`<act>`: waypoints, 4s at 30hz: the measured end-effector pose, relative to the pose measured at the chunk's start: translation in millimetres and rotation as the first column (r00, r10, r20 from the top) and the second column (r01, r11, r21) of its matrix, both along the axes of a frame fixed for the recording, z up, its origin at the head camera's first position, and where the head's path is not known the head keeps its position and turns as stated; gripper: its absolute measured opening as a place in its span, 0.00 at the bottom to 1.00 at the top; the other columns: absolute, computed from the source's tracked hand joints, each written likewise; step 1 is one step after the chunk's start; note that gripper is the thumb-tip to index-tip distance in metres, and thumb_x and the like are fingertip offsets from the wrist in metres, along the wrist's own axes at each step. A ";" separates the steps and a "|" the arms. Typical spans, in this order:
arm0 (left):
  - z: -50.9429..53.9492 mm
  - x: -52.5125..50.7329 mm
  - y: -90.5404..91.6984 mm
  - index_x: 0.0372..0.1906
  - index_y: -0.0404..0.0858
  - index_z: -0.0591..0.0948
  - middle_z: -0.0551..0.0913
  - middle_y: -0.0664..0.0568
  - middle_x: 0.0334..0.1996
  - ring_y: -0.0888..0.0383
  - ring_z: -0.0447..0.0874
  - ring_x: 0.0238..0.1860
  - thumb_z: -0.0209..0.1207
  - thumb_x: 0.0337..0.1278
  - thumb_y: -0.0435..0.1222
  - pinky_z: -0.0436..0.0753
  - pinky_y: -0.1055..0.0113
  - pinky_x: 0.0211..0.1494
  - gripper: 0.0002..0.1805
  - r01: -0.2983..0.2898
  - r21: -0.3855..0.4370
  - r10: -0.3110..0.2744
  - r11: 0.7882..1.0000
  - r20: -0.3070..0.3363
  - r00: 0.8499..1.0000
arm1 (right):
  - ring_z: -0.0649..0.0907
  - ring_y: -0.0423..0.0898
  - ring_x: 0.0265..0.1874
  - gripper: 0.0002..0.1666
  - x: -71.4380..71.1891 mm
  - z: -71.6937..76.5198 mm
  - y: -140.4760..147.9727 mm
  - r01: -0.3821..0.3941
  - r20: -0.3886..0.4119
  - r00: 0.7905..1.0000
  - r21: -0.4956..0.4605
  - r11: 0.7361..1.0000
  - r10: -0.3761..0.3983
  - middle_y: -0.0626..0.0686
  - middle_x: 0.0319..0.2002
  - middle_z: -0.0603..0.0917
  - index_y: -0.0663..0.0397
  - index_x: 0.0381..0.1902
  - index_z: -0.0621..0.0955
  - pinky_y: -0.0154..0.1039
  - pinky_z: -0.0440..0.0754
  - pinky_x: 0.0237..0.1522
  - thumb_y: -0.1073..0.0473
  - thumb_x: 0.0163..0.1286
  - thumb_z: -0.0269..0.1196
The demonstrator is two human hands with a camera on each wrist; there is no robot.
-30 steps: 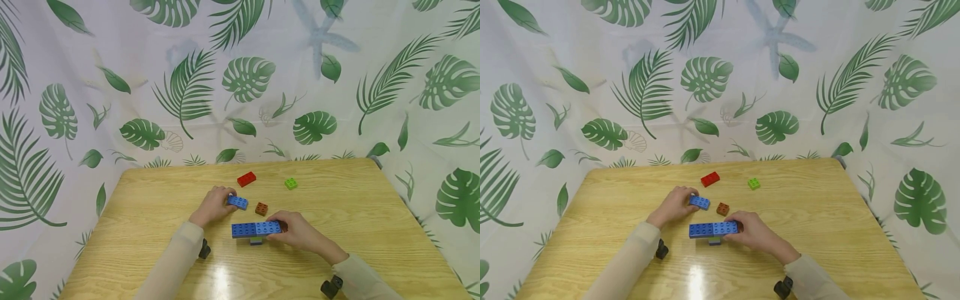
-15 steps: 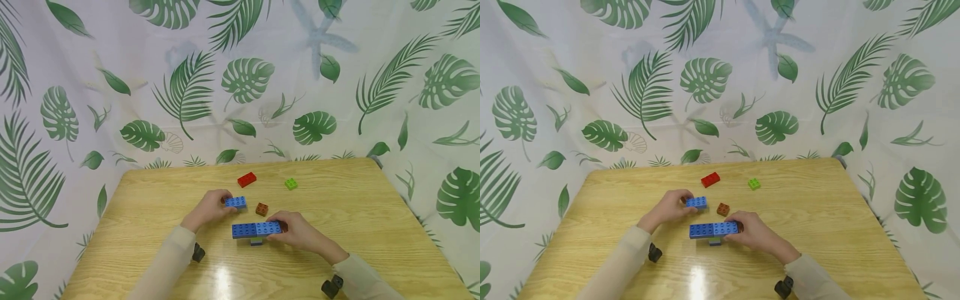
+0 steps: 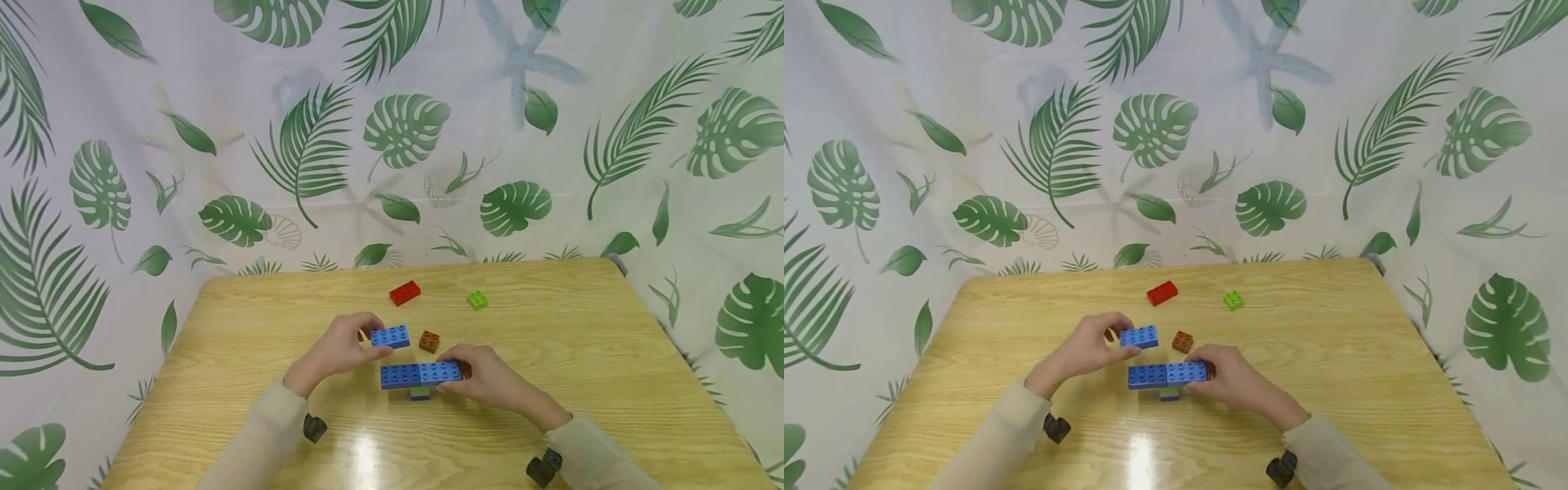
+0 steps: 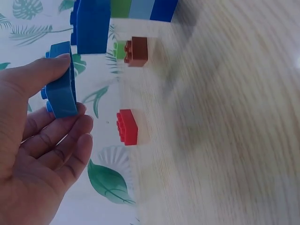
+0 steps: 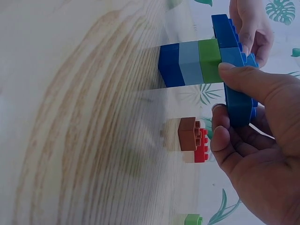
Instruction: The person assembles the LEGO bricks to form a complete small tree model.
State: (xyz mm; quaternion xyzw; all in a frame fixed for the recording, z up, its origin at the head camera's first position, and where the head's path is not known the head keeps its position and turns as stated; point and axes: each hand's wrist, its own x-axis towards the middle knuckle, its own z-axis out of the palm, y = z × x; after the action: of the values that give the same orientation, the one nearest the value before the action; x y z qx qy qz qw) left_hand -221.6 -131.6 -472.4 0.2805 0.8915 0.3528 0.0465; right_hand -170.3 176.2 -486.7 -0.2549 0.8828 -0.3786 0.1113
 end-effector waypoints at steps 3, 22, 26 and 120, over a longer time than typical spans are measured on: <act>1.6 6.3 2.5 0.49 0.41 0.85 0.87 0.55 0.41 0.50 0.85 0.44 0.75 0.61 0.46 0.84 0.59 0.50 0.18 0.028 0.008 -0.028 1.000 -0.005 1.000 | 0.76 0.38 0.35 0.23 0.2 0.1 -0.2 0.004 0.013 1.000 0.009 1.000 -0.005 0.48 0.45 0.86 0.54 0.56 0.85 0.31 0.75 0.35 0.50 0.68 0.75; 6.7 31.2 18.0 0.49 0.43 0.85 0.87 0.58 0.41 0.57 0.84 0.41 0.75 0.60 0.46 0.82 0.66 0.49 0.17 0.150 -0.017 -0.150 0.989 -0.008 0.989 | 0.74 0.36 0.31 0.21 -0.2 -1.3 0.8 -0.010 -0.014 1.000 -0.010 1.000 0.010 0.46 0.42 0.85 0.54 0.55 0.86 0.31 0.74 0.32 0.52 0.69 0.75; 4.9 32.3 19.1 0.50 0.44 0.86 0.88 0.58 0.42 0.64 0.82 0.41 0.75 0.59 0.46 0.81 0.68 0.48 0.18 0.161 -0.028 -0.162 0.987 -0.026 0.986 | 0.74 0.36 0.31 0.21 0.2 -1.6 0.6 -0.002 -0.012 1.000 -0.004 1.000 0.002 0.47 0.43 0.86 0.53 0.55 0.86 0.31 0.74 0.33 0.53 0.68 0.75; 36.9 41.6 51.7 0.64 0.39 0.82 0.89 0.51 0.38 0.66 0.81 0.31 0.65 0.71 0.41 0.82 0.72 0.38 0.21 0.259 -0.542 -0.387 0.800 -0.135 0.912 | 0.77 0.37 0.34 0.22 0.9 4.4 -0.2 -0.014 -0.019 1.000 0.016 1.000 0.015 0.49 0.45 0.88 0.55 0.55 0.86 0.32 0.76 0.35 0.51 0.69 0.75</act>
State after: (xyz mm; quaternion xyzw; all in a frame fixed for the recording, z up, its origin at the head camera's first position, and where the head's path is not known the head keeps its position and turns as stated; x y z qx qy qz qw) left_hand -180.0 -79.9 -435.5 0.4472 0.8900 0.0532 0.0716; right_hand -169.5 176.0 -482.3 -0.2639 0.8850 -0.3681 0.1077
